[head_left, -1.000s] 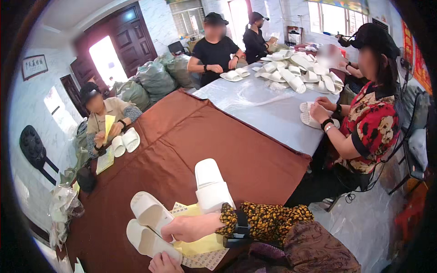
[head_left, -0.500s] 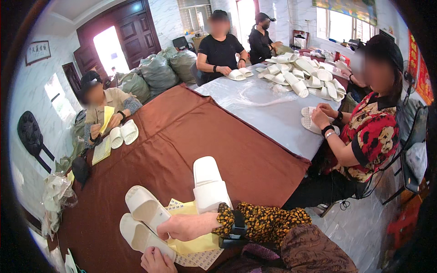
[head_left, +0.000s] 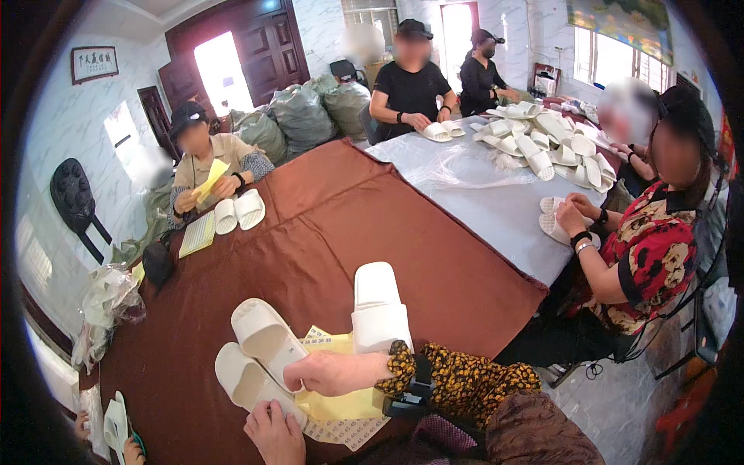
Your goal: Applying size labels inside white slippers.
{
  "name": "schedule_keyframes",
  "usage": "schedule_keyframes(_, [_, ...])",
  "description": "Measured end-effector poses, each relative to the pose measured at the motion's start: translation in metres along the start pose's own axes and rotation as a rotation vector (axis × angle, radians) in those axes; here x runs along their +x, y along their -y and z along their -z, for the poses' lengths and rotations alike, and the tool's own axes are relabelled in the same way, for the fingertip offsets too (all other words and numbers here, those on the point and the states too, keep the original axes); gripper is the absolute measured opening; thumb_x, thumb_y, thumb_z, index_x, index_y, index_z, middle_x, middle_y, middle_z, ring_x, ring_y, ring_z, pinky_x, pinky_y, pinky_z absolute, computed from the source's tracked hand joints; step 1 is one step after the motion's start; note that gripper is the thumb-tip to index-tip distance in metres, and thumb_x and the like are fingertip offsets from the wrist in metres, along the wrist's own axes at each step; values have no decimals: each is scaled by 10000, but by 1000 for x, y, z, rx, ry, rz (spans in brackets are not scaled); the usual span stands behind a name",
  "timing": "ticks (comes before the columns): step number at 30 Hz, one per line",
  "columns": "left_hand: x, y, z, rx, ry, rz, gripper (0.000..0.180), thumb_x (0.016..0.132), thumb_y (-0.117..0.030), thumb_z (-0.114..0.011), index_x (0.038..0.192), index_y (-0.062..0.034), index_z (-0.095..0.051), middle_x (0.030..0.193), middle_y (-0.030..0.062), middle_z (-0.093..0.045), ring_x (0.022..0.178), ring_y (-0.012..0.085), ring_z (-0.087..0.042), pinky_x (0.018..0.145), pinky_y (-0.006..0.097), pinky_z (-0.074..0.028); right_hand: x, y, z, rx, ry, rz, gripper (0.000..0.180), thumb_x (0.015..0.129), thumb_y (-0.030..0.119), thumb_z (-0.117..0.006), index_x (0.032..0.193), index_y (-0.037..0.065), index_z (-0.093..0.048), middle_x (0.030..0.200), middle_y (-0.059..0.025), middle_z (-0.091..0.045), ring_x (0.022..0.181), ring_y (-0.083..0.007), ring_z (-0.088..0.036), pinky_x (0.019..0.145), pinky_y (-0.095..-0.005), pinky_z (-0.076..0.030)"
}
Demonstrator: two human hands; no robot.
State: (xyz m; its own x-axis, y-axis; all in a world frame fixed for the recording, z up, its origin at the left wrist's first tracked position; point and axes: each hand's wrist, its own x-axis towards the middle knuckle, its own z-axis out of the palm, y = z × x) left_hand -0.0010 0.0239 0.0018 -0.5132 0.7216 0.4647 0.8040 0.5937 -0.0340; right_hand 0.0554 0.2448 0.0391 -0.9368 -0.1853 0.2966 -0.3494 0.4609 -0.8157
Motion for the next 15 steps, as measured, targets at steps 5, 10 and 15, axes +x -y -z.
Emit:
schedule_keyframes(5, [1, 2, 0, 17, 11, -4, 291, 887, -215, -565, 1121, -52, -622, 1103, 130, -589, 980, 332, -547, 793, 461, -440, 3, -4, -1, -47, -11, -10, 207, 790, -70, -513, 966, -5, -601, 881, -176, -663, 862, -320, -658, 753, -391, -511])
schedule_keyframes(10, [3, 1, 1, -8, 34, 9, 286, 894, -221, -560, 1123, -61, -621, 1116, 126, -583, 989, 335, -542, 797, 470, -434, 2, -7, -1, -40, -23, 23, 195, 789, -69, -517, 953, -6, -600, 872, -174, -664, 859, -318, -660, 748, -387, -512])
schedule_keyframes(15, [-3, 5, 2, -40, 39, -1, 291, 902, -229, -555, 1134, -62, -613, 1142, 138, -573, 1011, 347, -532, 819, 481, -430, -1, -3, -1, -58, 13, 20, 214, 830, -49, -461, 1001, 15, -573, 870, -180, -637, 858, -343, -645, 749, -406, -498])
